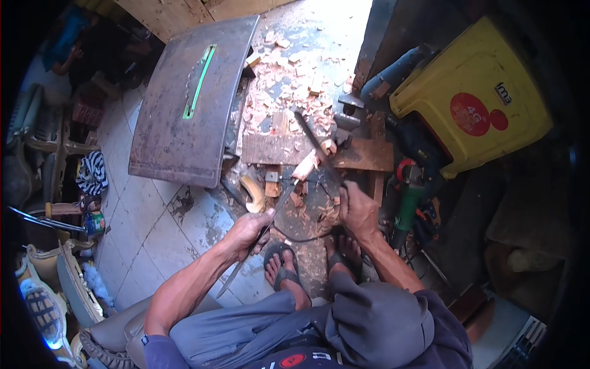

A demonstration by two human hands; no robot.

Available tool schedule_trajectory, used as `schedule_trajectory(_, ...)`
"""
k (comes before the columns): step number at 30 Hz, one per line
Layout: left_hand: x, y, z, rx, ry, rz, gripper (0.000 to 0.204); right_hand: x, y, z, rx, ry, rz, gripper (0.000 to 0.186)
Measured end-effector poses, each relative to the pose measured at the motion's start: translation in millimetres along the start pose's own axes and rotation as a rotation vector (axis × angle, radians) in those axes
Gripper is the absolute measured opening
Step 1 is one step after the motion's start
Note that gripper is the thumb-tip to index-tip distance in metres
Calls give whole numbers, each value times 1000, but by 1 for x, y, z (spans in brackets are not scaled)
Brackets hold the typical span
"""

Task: The person shapes a piece of curved wood by shaving and scraping it with a large blade.

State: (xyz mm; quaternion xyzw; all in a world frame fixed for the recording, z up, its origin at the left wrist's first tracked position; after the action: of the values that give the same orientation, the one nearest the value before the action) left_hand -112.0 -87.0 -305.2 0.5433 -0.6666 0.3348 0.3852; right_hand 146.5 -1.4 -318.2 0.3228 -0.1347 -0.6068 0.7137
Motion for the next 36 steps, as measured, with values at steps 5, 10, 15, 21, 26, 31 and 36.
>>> schedule_trajectory(5, -4, -1, 8, 187, 61, 116, 43, -2, -10, -15, 65, -8, 125, 11)
schedule_trajectory(10, -7, 0, 16, 279, 94, 194, 42, -5, 3, 1, -50, 78, -26, 14)
schedule_trajectory(15, -15, 8, 14, 304, 107, 253, 43, -18, 7, 4, -27, 92, -19, 13)
schedule_trajectory(21, -14, 12, 6, 175, -66, 312, 54, -17, -7, -17, 162, -80, 224, 14)
schedule_trajectory(26, -16, 16, 3, -107, -136, 260, 53, -21, 15, 17, -88, 70, -41, 15)
schedule_trajectory(31, -21, 23, 2, -215, -168, 234, 54, -36, 0, 1, 259, 6, 253, 12)
schedule_trajectory(36, -24, 29, 6, -255, -189, 229, 54, -37, 10, 19, 99, 184, 79, 13)
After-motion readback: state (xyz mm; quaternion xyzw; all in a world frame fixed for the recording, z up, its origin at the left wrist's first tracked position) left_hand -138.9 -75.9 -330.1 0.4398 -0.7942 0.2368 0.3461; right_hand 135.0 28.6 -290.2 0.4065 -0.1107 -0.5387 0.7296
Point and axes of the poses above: each hand's wrist, its own x-axis away from the middle knuckle, its own y-axis out of the back of the hand, z = x × y, the point moved 6 cm from there along -x, towards the middle knuckle, and after that the axes turned 9 degrees about -x, right-handed, at the moved point
